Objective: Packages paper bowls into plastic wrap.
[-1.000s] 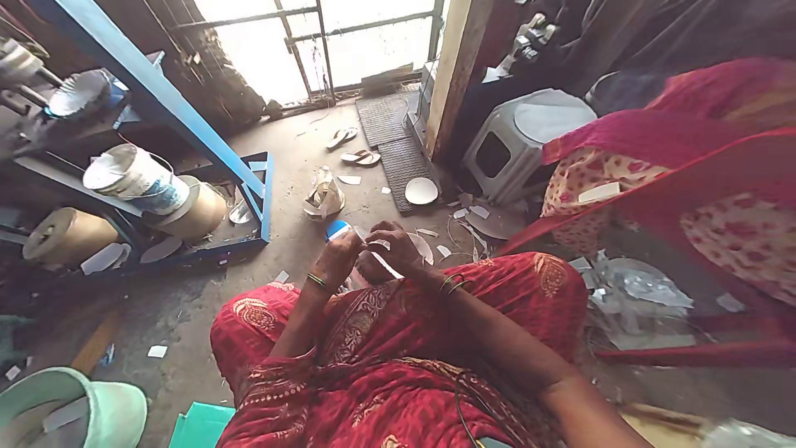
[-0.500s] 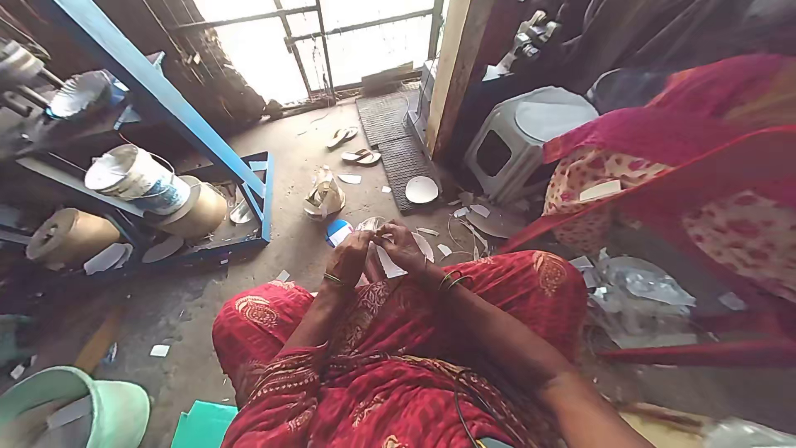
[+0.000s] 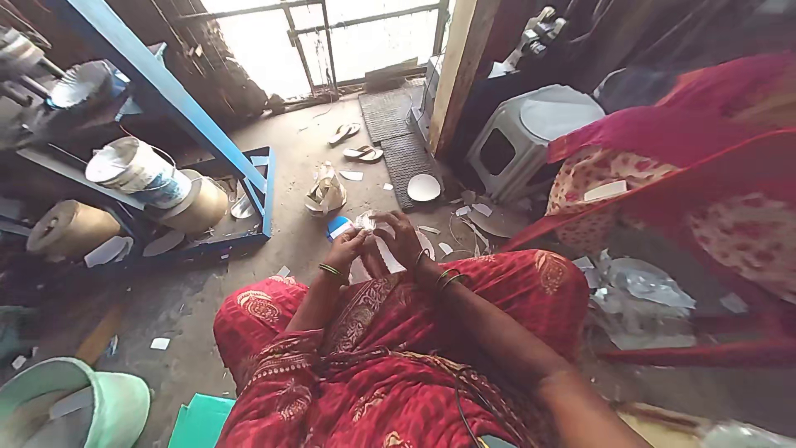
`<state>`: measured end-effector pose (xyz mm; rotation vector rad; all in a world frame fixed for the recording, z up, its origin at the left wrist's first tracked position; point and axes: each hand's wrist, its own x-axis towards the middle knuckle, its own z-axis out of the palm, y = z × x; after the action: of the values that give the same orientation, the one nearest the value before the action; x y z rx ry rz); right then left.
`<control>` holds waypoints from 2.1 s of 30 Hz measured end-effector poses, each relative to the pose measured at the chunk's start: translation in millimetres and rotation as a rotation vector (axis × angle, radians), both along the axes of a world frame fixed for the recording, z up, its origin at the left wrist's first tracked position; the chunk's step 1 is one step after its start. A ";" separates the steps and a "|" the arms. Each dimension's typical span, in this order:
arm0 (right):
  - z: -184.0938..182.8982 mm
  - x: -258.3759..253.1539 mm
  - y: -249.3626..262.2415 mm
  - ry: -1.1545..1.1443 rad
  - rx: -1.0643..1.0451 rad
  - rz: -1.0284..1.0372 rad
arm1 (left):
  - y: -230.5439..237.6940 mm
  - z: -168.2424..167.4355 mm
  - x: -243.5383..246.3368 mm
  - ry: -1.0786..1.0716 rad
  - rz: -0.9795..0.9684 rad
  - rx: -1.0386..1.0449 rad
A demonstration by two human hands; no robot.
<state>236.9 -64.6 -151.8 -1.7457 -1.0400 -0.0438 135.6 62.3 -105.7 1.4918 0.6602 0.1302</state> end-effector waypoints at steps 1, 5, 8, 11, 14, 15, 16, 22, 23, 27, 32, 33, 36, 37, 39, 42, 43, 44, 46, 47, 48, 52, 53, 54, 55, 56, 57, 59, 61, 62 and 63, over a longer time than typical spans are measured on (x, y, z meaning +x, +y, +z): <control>2.3 0.4 0.2 0.066 -0.004 0.011 | -1.2 3.4 -0.7 -0.021 0.047 -0.131; 16.9 -9.6 -3.9 -0.005 -0.018 -0.035 | 2.3 6.5 -2.6 -0.062 0.072 -0.269; 22.5 -12.7 -6.1 -0.179 -0.049 -0.007 | 2.0 5.8 -3.2 -0.060 0.069 -0.275; 21.4 -12.5 -4.5 -0.312 -0.051 -0.065 | 1.8 5.3 -2.6 -0.049 0.054 -0.265; 23.8 -9.7 -5.1 -0.351 -0.079 -0.065 | 1.7 4.0 -2.6 -0.021 0.068 -0.239; 25.2 -8.2 -5.0 -0.356 -0.106 -0.046 | 2.5 2.9 -2.7 -0.014 0.058 -0.212; 25.8 -6.6 -4.2 -0.353 -0.126 -0.014 | 4.3 1.4 -3.2 -0.004 0.028 -0.152; 21.2 -5.5 -4.5 0.469 0.039 0.100 | 12.3 -4.2 -3.8 0.028 -0.199 0.386; 21.4 -3.6 -6.6 0.677 0.126 0.084 | 12.2 -3.2 -3.7 0.031 -0.191 0.359; 27.5 9.6 -13.4 0.497 0.065 0.012 | 12.0 0.0 -3.2 0.089 -0.052 0.101; 44.5 -13.1 -9.3 -0.237 -0.468 0.043 | 9.7 0.5 -2.0 0.082 -0.059 0.065; 45.7 -17.3 -7.7 -0.320 -0.505 0.030 | 9.6 1.1 -2.6 0.083 -0.072 0.081; 42.2 -14.5 -7.2 -0.438 -0.498 0.057 | 10.2 4.1 -4.6 0.094 -0.140 0.125; 42.0 -11.9 -7.9 -0.454 -0.489 0.058 | 9.9 5.2 -5.2 0.091 -0.164 0.127; 46.8 -7.2 -8.4 -0.450 -0.512 0.067 | 8.7 9.5 -5.8 0.085 -0.186 0.111; 50.4 -1.5 -8.2 -0.466 -0.534 0.131 | 8.5 11.2 -7.8 0.045 -0.169 0.079; 52.2 -0.1 -8.0 -0.466 -0.527 0.172 | 10.0 10.8 -8.1 0.033 -0.163 0.075; 53.9 1.6 -7.7 -0.458 -0.522 0.210 | 11.7 10.7 -8.3 0.021 -0.161 0.074; 63.8 4.7 -7.7 -0.386 -0.553 0.284 | 17.0 11.2 -9.7 -0.027 -0.191 0.111; 69.8 7.9 -7.8 -0.332 -0.543 0.330 | 20.2 12.1 -11.0 -0.077 -0.218 0.166; 74.8 11.9 -8.2 -0.270 -0.493 0.378 | 22.8 15.0 -13.4 -0.143 -0.249 0.260; 114.1 22.8 -9.3 -0.207 -0.260 0.484 | 24.6 54.5 -24.6 -0.428 -0.226 1.159; 130.5 22.0 -10.2 -0.258 -0.231 0.511 | 22.4 68.1 -26.7 -0.455 -0.162 1.335; 150.9 18.7 -12.6 -0.309 -0.222 0.541 | 21.2 80.7 -28.5 -0.474 -0.103 1.438; 167.9 16.0 -14.9 -0.383 -0.212 0.564 | 22.2 91.0 -29.8 -0.500 -0.053 1.499; 180.3 13.7 -17.3 -0.452 -0.203 0.579 | 25.1 97.4 -30.9 -0.526 -0.007 1.527; 184.9 10.7 -21.3 -0.501 -0.201 0.587 | 28.0 98.0 -34.1 -0.535 0.023 1.537; 174.5 8.1 -31.6 -0.546 -0.258 0.599 | 36.0 83.6 -42.5 -0.468 0.029 1.520; 144.5 10.1 -40.5 -0.506 -0.315 0.605 | 40.3 57.8 -42.3 -0.403 -0.034 1.486; 126.1 9.1 -44.0 -0.468 -0.331 0.600 | 39.4 43.2 -39.8 -0.380 -0.063 1.475; 111.2 7.0 -46.3 -0.426 -0.341 0.588 | 37.5 33.1 -37.1 -0.359 -0.085 1.468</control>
<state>243.9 -110.9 -40.6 -1.6934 -1.9363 0.1465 98.6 99.8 -72.6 2.7745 0.1137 0.9443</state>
